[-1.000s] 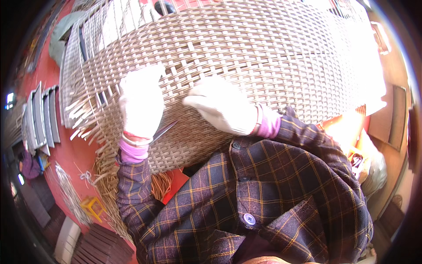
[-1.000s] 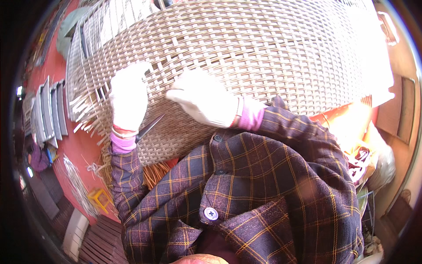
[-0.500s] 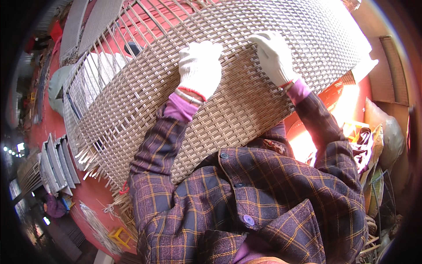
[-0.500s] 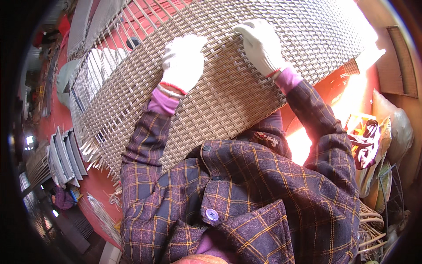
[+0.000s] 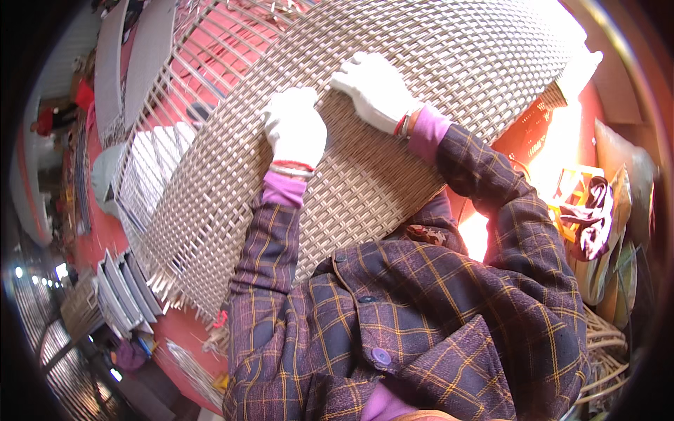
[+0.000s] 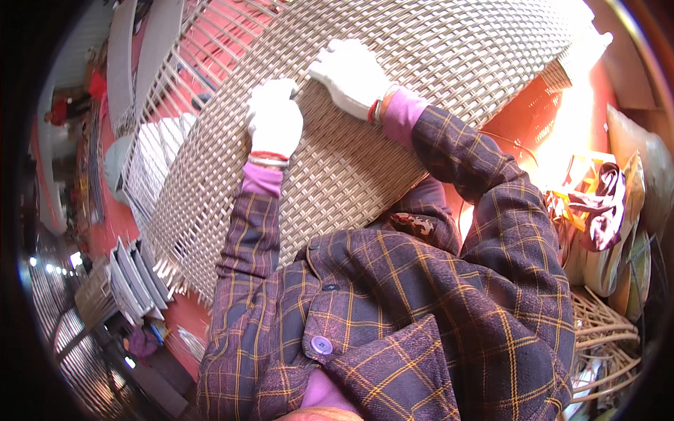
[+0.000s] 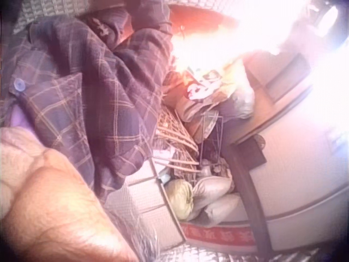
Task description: The person weaves a large basket by hand, interlacing thin strips through a pre-formed frame. They repeatedly adjust the basket's position and tuck in loose ends to maintain a tight weave.
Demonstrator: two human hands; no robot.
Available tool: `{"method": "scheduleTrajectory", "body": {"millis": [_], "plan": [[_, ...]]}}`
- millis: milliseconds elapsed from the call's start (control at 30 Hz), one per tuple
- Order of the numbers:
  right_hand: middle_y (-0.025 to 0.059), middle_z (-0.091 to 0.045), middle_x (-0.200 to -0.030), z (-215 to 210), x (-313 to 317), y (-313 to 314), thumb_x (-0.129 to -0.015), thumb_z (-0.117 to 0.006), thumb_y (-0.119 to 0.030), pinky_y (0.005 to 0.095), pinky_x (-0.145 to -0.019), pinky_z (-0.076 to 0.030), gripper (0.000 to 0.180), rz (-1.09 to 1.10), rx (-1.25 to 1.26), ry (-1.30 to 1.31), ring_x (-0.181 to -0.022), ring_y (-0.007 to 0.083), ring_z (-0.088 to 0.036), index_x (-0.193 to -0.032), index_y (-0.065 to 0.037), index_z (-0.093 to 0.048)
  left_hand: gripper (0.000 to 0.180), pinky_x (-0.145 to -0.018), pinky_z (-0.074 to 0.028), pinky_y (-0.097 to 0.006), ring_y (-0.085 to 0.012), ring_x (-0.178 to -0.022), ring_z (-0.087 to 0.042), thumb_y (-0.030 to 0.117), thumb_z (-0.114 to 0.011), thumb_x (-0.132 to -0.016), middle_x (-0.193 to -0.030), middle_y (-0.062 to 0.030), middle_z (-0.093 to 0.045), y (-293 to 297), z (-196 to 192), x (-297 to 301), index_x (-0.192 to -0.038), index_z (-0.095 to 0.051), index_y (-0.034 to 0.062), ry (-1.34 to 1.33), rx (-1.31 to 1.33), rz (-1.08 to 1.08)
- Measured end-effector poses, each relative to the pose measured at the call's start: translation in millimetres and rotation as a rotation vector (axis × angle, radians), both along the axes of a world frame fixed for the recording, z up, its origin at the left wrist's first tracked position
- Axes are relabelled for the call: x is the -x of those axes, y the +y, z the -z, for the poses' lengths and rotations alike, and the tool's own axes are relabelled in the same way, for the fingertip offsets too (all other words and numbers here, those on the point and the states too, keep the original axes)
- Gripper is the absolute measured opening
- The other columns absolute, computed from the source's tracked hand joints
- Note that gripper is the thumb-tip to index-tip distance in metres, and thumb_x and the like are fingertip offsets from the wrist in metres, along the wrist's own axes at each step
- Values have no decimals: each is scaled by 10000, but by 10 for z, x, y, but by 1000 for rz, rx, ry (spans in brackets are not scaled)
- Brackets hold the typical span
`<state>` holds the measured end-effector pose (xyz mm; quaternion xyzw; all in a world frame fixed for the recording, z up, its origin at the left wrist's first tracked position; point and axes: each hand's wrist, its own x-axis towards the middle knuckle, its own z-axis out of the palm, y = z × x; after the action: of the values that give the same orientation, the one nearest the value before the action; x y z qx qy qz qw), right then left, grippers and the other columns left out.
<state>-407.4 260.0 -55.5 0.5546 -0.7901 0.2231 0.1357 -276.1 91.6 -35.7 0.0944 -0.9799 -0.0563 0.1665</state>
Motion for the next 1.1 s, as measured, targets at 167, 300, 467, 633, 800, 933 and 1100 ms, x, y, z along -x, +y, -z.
{"method": "scheduleTrajectory", "body": {"millis": [167,300,467,633,800,933,1100], "plan": [[103,-708,-1121,-39,-241,392,-945,-612,-77,454,-986,-520,353,-104,-2,-25,-1067,299,-647,-1280,-78,-725,208,-872,-550,-496,-349,-964,-688,79,-642,-874,-979,-98,-734,-52,-22,-119,-1021,-773,145,45,11,74],[95,-727,-1005,-178,-169,704,-895,-660,26,434,-905,-559,355,-141,144,-121,-966,287,-679,-1217,-69,-775,237,-912,-569,-468,-324,-988,-704,75,-667,-862,-1037,-87,-766,33,-136,17,-1055,-792,131,59,19,111],[108,-753,-1137,-208,581,583,-891,-640,50,448,-959,-564,388,85,229,94,-1068,314,-694,-1227,-90,-773,308,-927,-590,-464,-311,-1045,-707,104,-699,-881,-1133,-94,-773,386,-150,509,-1173,-789,139,56,120,25],[98,-720,-1167,69,867,437,-875,-657,4,446,-1021,-538,378,92,58,134,-1159,320,-652,-1227,-96,-753,301,-815,-605,-476,-335,-983,-721,147,-679,-899,-1125,-123,-774,551,45,814,-1177,-793,160,-2,156,-116],[100,-712,-1143,189,871,356,-856,-671,1,443,-1014,-537,357,108,-50,102,-1149,329,-639,-1190,-95,-751,225,-865,-596,-494,-334,-981,-730,106,-673,-895,-981,-116,-793,436,228,884,-1061,-819,147,83,73,-61],[94,-709,-1125,115,864,410,-845,-659,32,450,-995,-535,349,66,34,83,-1121,328,-634,-1156,-101,-746,235,-919,-584,-473,-357,-993,-728,69,-652,-892,-1008,-127,-791,344,228,850,-1047,-811,142,79,10,44],[106,-735,-1182,-28,901,353,-883,-645,-4,452,-994,-545,364,96,159,72,-1136,332,-658,-1197,-126,-783,275,-926,-591,-467,-348,-1044,-695,82,-633,-905,-1054,-107,-760,176,15,765,-1113,-799,154,114,-12,81]]}}
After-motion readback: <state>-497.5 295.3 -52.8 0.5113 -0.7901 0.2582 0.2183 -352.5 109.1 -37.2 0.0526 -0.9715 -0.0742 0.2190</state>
